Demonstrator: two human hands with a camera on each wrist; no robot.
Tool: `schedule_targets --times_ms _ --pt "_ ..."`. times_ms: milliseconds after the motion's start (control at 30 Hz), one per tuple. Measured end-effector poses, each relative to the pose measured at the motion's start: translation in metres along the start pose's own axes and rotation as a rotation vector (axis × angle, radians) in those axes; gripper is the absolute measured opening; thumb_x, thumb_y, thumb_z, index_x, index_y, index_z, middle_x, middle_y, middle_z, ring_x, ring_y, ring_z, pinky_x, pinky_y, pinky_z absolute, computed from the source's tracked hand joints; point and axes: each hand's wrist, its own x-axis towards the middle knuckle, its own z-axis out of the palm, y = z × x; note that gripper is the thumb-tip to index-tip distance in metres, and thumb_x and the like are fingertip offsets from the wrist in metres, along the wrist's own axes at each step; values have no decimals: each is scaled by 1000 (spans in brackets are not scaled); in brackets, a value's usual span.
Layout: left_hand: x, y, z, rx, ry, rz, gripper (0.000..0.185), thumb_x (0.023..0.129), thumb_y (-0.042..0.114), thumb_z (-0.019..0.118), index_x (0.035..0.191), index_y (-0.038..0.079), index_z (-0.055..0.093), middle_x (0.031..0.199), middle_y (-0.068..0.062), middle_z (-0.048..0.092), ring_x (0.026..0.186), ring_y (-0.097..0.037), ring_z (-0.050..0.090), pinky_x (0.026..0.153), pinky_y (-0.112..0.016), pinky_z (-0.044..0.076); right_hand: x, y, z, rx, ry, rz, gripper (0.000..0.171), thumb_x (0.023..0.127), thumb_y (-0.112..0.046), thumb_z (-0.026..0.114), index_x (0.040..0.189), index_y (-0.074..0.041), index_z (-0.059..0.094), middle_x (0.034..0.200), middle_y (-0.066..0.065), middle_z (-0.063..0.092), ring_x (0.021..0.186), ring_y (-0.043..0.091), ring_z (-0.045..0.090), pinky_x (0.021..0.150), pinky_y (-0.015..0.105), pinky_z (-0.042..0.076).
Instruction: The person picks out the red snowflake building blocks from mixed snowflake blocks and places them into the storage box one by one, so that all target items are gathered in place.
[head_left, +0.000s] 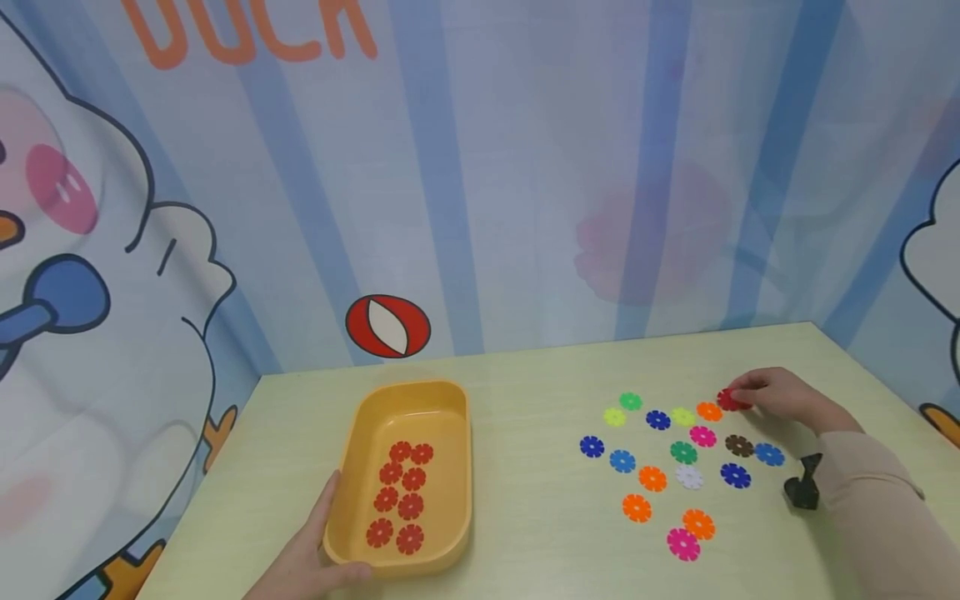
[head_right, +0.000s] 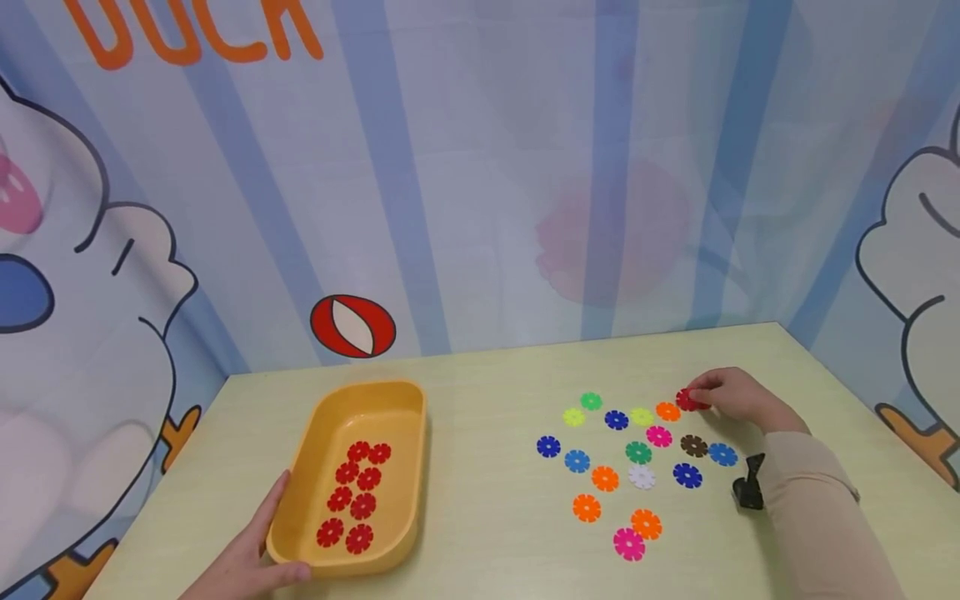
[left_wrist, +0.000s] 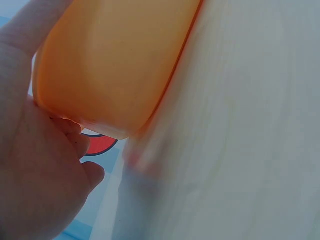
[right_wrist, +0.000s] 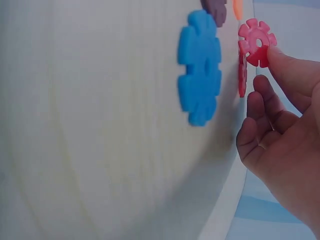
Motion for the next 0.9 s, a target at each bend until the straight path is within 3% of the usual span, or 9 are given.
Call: schedule_targets --times_ms 300,533,633,800,900 --pt "-1 1 0 27 7 -11 131 70 54 79 153 18 -16 159 -22 7 136 -52 24 105 -68 29 3 -18 -3 -22 5 -42 40 99 -23 54 118 11 58 102 17 64 85 25 53 70 32 50" --pt "0 0 0 32 10 -14 131 70 54 79 154 18 -16 159 -23 8 136 -51 26 105 -69 29 7 -47 0 31 -34 -115 38 99 -25 55 119 7 59 109 17 65 79 25 53 64 34 51" --pt "-1 1 1 30 11 -22 132 70 52 80 154 18 -15 159 -23 9 135 -51 27 104 -69 30 7 -64 3 12 -28 -176 36 99 -26 54 117 4 61 110 17 65 85 29 56 70 40 54" --pt "-1 2 1 30 9 -18 131 70 52 80 154 18 -16 159 -23 7 136 -52 25 104 -69 29 7 -95 10 16 -11 -261 31 100 -25 53 113 1 64 107 11 67 102 33 58 91 52 51" --pt "0 2 1 33 5 -9 131 70 53 79 154 18 -16 159 -23 7 136 -53 22 105 -70 27 7 -113 15 40 -24 -279 28 100 -24 53 112 -3 65 106 7 68 103 33 58 93 51 50"
